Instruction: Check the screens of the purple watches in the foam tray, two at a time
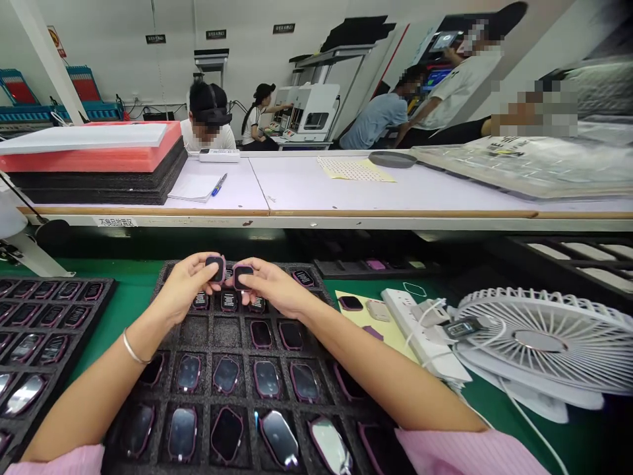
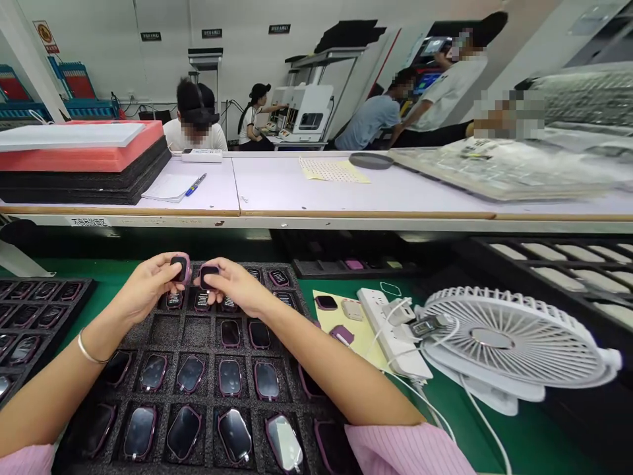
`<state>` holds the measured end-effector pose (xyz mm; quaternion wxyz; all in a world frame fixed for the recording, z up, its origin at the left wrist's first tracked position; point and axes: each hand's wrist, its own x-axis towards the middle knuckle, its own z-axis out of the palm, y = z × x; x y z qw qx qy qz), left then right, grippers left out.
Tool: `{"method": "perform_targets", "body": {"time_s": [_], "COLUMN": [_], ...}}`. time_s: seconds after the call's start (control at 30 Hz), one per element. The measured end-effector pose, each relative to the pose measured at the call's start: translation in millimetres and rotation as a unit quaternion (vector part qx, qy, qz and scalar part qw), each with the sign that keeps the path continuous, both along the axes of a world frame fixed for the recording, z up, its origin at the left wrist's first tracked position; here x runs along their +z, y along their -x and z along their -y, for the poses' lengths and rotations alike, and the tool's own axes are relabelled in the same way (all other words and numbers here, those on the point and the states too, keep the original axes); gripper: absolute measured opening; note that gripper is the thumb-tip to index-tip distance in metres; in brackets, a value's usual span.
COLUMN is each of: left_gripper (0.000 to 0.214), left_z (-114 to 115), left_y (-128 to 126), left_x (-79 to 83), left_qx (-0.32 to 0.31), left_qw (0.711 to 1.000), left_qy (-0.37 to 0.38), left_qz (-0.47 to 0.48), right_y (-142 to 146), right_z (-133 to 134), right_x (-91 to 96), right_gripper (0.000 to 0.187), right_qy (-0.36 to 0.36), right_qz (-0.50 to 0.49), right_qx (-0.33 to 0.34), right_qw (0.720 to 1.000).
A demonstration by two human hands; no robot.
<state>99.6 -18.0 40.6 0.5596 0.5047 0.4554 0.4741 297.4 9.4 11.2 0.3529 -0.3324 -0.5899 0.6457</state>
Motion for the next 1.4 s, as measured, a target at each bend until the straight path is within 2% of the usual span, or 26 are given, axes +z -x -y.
{"method": "perform_targets", "body": {"time_s": [0.07,0.13,0.3,0.47,0.7,0.97,1.2,1.4], "left_gripper": [0.048,0.044,0.035,0.034,0.039,0.035,0.039,0.036], "left_z": [-10,-16,-15,-9,-5,5,9,11], "left_y": [-11,-20,-28,-28,-30,-30,-30,-33], "left_x": [0.2,-4.3,-19.9,-28.9,-32.2,-34.7,-30.8,-27.0], "left_qx": [0.022,0.036,0.049,0.032,0.055,0.060,0.071,0.068], "left_qw": [1.000,0.999,0.982,0.968,0.977,0.968,0.965,0.970], "left_qy": [-0.005,-0.025,-0.115,-0.149,-0.122,-0.153,-0.147,-0.151], "left_qz": [0.008,-0.028,-0.143,-0.201,-0.165,-0.188,-0.205,-0.176], "right_y": [-5,-9,-13,-15,-16,-12,-14,-13], "right_z": [-4,-3,7,7,9,14,17,17], "right_x": [-0.6,-2.3,-9.1,-16.0,-21.9,-23.4,-21.8,-24.3], "right_gripper": [0.033,0.041,0.047,0.044,0.048,0.050,0.051,0.054], "right_qy": [0.081,0.113,0.089,0.077,0.102,0.118,0.115,0.111], "right_qz": [-0.095,-0.146,-0.176,-0.196,-0.235,-0.255,-0.261,-0.258], "right_qx": [-0.011,-0.009,0.003,0.010,0.031,0.027,0.032,0.033], "right_qw": [0.992,0.983,0.980,0.978,0.966,0.959,0.958,0.959]}}
